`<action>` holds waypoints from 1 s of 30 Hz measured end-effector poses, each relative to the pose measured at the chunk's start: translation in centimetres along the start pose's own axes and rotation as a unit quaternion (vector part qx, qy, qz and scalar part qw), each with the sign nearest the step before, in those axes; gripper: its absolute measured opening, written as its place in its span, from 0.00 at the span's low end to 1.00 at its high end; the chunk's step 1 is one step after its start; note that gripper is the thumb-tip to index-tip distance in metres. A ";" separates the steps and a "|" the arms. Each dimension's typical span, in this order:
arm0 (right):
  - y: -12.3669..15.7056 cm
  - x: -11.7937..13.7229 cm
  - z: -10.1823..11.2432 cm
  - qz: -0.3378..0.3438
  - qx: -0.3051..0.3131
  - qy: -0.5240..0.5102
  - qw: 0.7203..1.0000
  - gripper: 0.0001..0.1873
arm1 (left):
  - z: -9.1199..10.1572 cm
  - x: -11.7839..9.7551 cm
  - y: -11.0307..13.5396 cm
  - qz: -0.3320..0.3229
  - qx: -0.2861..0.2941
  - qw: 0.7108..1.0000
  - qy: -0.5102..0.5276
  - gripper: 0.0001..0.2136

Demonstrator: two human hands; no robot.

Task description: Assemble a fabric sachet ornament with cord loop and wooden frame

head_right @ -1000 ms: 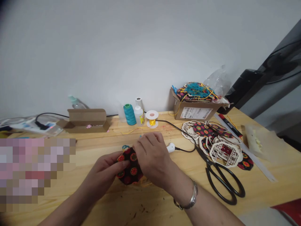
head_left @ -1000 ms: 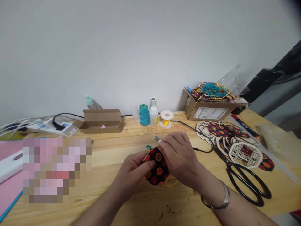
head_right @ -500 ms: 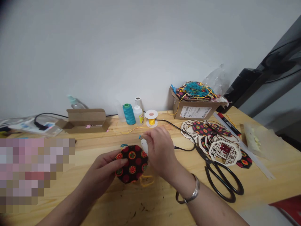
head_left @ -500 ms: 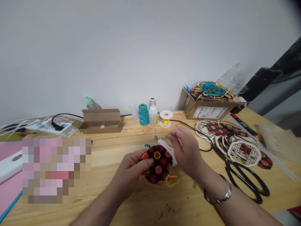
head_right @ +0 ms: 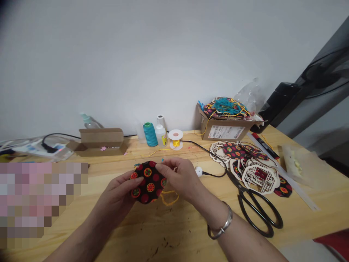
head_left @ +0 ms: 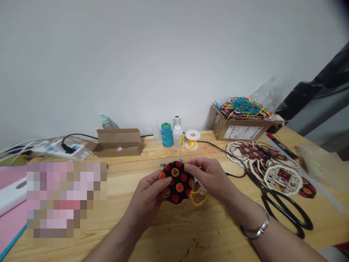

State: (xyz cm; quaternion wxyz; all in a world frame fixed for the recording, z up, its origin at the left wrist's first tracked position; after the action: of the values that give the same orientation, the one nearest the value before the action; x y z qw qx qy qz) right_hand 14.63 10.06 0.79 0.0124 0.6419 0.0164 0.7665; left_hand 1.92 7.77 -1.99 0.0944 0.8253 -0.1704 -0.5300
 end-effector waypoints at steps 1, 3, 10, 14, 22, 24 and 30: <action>0.0 0.1 0.0 0.002 -0.004 0.003 1.000 0.14 | -0.1 0.0 0.1 -0.001 0.005 1.000 -0.004 0.10; 0.1 0.1 0.0 0.002 -0.006 0.004 1.000 0.10 | -0.3 0.1 0.2 -0.005 0.014 1.000 -0.018 0.11; 0.2 0.5 0.0 0.010 0.037 0.053 0.998 0.06 | 3.6 -2.3 -0.4 -0.119 -0.163 0.971 -0.131 0.10; 0.9 1.2 -0.7 0.050 0.095 0.120 0.987 0.05 | 4.5 -6.6 1.7 -0.293 -0.261 0.888 -0.238 0.11; 1.6 2.1 -1.6 0.131 0.122 0.199 0.963 0.05 | -2.6 -2.5 1.4 -0.206 0.075 0.881 -0.420 0.07; 1.6 2.5 -1.5 0.150 0.110 0.202 0.962 0.05 | -2.2 -2.0 1.0 -0.176 0.061 0.896 -0.403 0.07; 0.4 3.2 2.0 0.163 -0.062 0.114 0.978 0.13 | 1.3 -1.6 -0.3 -0.076 -0.058 0.959 -0.265 0.09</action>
State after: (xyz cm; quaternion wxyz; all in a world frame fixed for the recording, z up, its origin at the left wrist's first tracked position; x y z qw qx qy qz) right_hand 16.02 9.82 4.28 -0.0748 0.5420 -0.1347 0.8262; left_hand 0.14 8.72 -1.28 0.0531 0.6586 -0.0951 -0.7446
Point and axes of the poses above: each hand's wrist, its own y-axis away from the middle knuckle, its own z-axis out of the back of the hand, x = y × z, the point moved 10 cm from there along -y, towards the middle knuckle, and after that the axes turned 8 degrees about -x, right-handed, at the moved point
